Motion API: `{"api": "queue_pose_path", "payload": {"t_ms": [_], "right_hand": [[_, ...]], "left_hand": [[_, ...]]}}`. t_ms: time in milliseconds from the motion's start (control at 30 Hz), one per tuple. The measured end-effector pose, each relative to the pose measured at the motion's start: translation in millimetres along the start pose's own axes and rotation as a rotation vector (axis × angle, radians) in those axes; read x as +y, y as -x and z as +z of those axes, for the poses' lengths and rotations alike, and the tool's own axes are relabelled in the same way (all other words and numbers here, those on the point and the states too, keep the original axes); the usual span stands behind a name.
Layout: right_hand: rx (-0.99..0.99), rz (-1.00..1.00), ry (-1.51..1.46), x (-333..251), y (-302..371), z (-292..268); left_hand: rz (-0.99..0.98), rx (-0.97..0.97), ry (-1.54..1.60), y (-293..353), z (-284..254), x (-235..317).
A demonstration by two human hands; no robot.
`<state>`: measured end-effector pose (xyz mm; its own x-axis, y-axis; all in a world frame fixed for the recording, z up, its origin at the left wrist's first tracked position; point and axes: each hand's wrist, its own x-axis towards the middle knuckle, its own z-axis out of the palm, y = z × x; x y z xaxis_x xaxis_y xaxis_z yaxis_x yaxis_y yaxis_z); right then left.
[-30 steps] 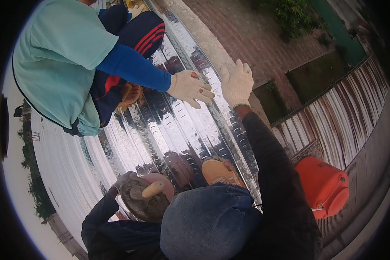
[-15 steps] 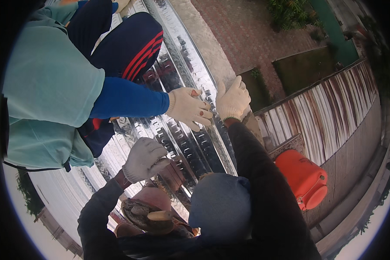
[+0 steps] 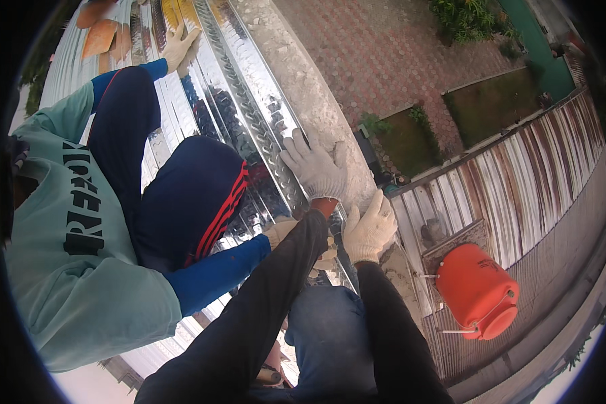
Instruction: The person scoops wet cement from a bucket using a trowel and applies it to a metal surface, smoothing it along the edge. Another person is visible nearby also working on the same surface.
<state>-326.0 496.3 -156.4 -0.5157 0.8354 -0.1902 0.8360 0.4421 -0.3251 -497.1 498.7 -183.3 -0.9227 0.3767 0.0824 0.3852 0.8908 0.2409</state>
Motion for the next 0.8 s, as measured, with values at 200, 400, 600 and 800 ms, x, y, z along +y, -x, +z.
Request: {"api": "queue_pose_path", "payload": {"t_ms": [200, 400, 600, 800], "right_hand": [[-0.016, -0.033, 0.059, -2.6, 3.4, 8.2], [-0.039, 0.027, 0.055, -1.4, 6.6, 5.8], [-0.034, 0.036, 0.044, -2.6, 2.6, 9.8], [-0.086, 0.048, 0.014, -5.5, 1.6, 0.3]], "left_hand": [[0.047, -0.095, -0.083, -6.3, -21.6, -5.5], [0.065, -0.061, -0.036, -8.6, -17.2, 2.6], [0.038, -0.092, 0.033, -12.3, -16.0, -0.2], [0.054, -0.039, -0.021, -10.3, -11.8, -0.6]]}}
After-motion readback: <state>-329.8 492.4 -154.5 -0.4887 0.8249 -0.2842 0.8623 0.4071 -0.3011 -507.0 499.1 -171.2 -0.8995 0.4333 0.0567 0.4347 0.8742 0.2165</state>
